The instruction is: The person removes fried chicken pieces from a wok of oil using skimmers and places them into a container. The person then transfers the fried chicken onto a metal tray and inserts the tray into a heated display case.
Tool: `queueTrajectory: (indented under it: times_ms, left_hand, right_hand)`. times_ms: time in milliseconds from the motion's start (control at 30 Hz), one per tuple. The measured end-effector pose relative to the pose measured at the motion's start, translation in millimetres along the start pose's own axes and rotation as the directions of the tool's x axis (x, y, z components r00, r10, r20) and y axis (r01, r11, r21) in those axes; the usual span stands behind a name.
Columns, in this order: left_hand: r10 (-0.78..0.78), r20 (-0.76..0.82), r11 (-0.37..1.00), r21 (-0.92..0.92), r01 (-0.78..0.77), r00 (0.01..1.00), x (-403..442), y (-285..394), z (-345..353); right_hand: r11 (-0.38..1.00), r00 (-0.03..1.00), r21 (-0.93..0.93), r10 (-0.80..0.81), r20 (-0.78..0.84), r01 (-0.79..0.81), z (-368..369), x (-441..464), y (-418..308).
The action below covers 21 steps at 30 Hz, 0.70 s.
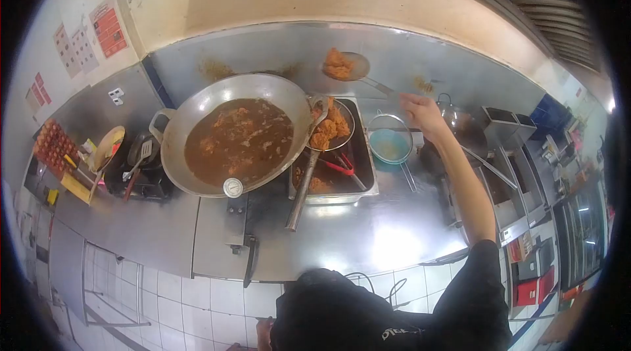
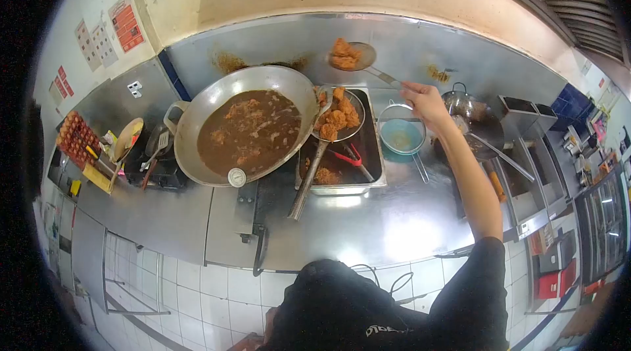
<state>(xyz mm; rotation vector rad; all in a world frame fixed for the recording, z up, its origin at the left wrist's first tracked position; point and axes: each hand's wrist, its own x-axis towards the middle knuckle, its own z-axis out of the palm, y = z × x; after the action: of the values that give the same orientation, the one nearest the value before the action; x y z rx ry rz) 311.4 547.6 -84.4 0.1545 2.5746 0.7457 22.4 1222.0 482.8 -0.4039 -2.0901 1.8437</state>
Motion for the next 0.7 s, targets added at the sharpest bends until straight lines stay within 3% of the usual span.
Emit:
queueTrajectory:
  times_ms: [33, 100, 200, 300, 433, 500, 533, 600, 633, 667, 700]
  left_hand:
    - [-0.061, 0.025, 0.998, -0.024, 0.061, 0.998, -2, 1, 2]
    - [-0.132, 0.056, 0.990, -0.048, 0.135, 0.990, -7, 4, 4]
    - [-0.186, 0.080, 0.981, -0.048, 0.190, 0.979, -13, 8, 4]
    - [-0.213, 0.087, 0.976, -0.031, 0.216, 0.973, -17, 9, 2]
    - [-0.231, 0.075, 0.973, -0.010, 0.232, 0.970, -24, 4, 1]
    - [-0.206, 0.066, 0.978, 0.036, 0.204, 0.976, -27, 3, 1]
    - [-0.167, 0.057, 0.983, 0.089, 0.162, 0.984, -23, 7, -4]
    - [-0.046, 0.039, 0.969, 0.244, 0.035, 0.998, -19, 9, -8]
    - [-0.051, 0.038, 0.969, 0.245, 0.040, 0.998, -19, 8, -6]
    - [-0.129, -0.029, 0.987, -0.097, 0.125, 0.991, -18, 7, -3]
    - [-0.178, -0.045, 0.950, -0.268, 0.160, 0.983, -18, 3, 1]
  right_hand:
    - [1.000, 1.000, 0.003, 0.000, 0.009, 0.000, -3, 4, 4]
    - [0.962, 0.993, -0.267, -0.075, -0.087, 0.050, -7, 12, 14]
    - [0.949, 0.991, -0.314, -0.051, -0.121, 0.010, -2, 16, 31]
    - [0.974, 0.994, -0.205, 0.080, -0.075, -0.094, 0, 31, 70]
    - [0.975, 0.994, -0.196, 0.102, -0.025, -0.105, 23, 41, 96]
    - [0.929, 0.999, -0.370, 0.003, -0.054, -0.023, 34, 46, 100]
    - [0.930, 0.999, -0.367, 0.006, -0.052, -0.025, 36, 52, 103]
    - [0.748, 0.973, -0.632, -0.224, 0.049, 0.204, 40, 66, 108]
    - [0.750, 0.973, -0.629, -0.223, 0.052, 0.205, 44, 64, 101]
    - [0.637, 0.952, -0.723, -0.293, 0.092, 0.266, 48, 63, 94]
    - [0.507, 0.924, -0.801, -0.354, 0.142, 0.317, 52, 62, 89]
